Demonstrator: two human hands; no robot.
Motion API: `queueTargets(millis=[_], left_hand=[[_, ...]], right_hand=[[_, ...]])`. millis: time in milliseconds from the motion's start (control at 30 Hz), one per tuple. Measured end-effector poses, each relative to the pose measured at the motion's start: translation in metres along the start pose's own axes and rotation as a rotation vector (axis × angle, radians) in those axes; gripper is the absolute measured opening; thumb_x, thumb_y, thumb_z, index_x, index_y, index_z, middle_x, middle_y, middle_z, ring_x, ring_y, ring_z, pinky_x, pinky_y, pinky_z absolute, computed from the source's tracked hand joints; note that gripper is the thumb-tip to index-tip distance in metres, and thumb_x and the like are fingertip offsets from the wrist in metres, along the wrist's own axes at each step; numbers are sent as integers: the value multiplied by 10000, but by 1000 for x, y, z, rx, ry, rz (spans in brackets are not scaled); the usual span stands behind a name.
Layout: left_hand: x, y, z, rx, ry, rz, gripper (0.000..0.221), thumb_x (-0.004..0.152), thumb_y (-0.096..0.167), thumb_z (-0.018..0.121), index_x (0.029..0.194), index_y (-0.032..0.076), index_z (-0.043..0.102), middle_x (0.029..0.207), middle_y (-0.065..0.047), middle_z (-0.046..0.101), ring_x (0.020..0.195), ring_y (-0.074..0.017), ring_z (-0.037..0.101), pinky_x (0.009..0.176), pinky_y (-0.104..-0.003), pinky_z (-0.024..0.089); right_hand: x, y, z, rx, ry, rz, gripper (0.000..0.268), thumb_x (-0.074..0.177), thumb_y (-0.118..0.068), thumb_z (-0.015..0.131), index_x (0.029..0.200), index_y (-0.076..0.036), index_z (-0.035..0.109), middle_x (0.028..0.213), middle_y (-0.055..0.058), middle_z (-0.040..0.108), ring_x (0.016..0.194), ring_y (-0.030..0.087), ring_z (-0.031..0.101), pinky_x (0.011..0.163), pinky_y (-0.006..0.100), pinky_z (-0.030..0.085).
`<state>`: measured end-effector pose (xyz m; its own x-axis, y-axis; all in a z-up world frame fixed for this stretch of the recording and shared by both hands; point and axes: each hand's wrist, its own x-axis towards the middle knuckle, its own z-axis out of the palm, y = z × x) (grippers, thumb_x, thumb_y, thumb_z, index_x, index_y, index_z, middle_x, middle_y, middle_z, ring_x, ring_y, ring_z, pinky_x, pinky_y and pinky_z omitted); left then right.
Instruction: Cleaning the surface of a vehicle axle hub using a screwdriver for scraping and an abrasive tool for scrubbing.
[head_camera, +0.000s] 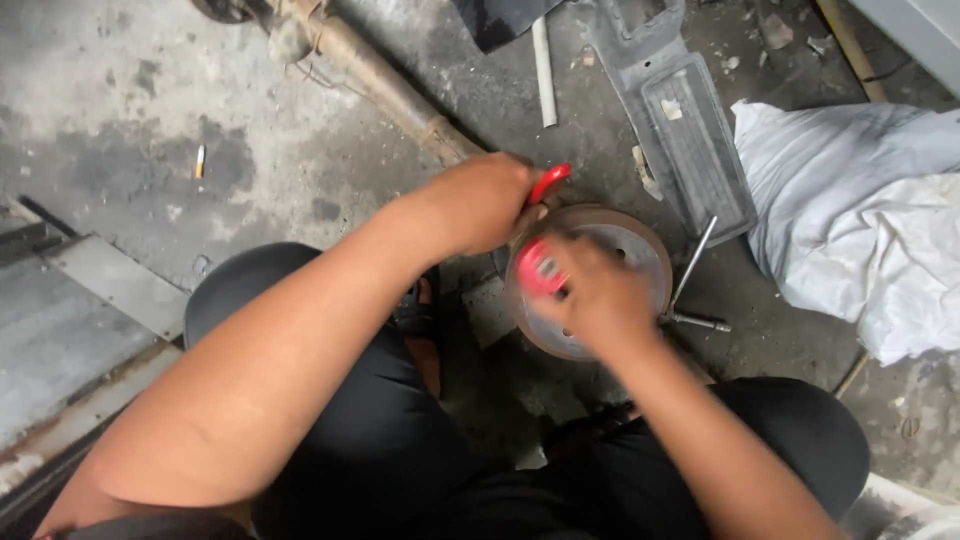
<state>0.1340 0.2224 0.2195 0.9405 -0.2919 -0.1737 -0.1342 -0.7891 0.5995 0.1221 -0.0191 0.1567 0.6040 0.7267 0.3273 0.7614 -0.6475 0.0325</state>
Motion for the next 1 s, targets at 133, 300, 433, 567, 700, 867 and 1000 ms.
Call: queueTargets(millis=[133,300,433,567,700,867,1000], left_hand=[[7,-7,1,35,30,-3,246,946,289,631,945,64,730,800,-179,733,789,-400,753,676,-479,614],[8,-8,7,73,10,0,217,911,253,658,871,57,741,765,-187,730,759,-399,750,649,-479,615],[-1,10,-17,-1,-46,-12,296,957,256,622,937,-18,729,845,-282,725,876,-481,727,765,-553,587],[-2,48,-20,-75,-9,93,291,928,263,671,864,-14,732,800,-253,728,817,-471,731,711,-561,586],[13,62,7,-200,-64,257,202,930,199,669,941,9,734,873,-251,731,876,-486,715,776,-572,577],[31,72,20,-213,22,370,148,946,181,653,1029,68,701,919,-220,691,899,-495,681,757,-596,557],[39,89,38,-197,-16,385,148,927,190,682,1016,72,686,898,-197,696,907,-465,685,754,-573,568]], right_hand=[[-9,21,16,122,-34,-41,813,620,-743,792,1254,-241,706,955,29,727,883,250,747,688,390,599],[11,-1,-8,-7,-1,-9,693,702,-683,774,1256,-278,681,869,-22,673,722,216,714,593,352,584],[-2,5,-40,268,-595,349,760,718,-507,816,1387,-213,606,1108,103,720,1106,311,701,943,481,559],[-47,90,-22,-100,-18,253,616,756,-655,824,1254,-325,675,859,-54,712,760,184,738,668,312,580],[-107,96,-23,10,7,230,688,680,-607,851,1259,-268,698,891,5,736,767,245,745,648,346,580],[-139,99,-30,138,-28,181,725,612,-532,885,1252,-240,709,954,56,750,825,286,749,652,410,591],[-156,90,-28,176,8,226,654,684,-509,883,1258,-249,709,930,33,719,804,257,739,683,350,603]])
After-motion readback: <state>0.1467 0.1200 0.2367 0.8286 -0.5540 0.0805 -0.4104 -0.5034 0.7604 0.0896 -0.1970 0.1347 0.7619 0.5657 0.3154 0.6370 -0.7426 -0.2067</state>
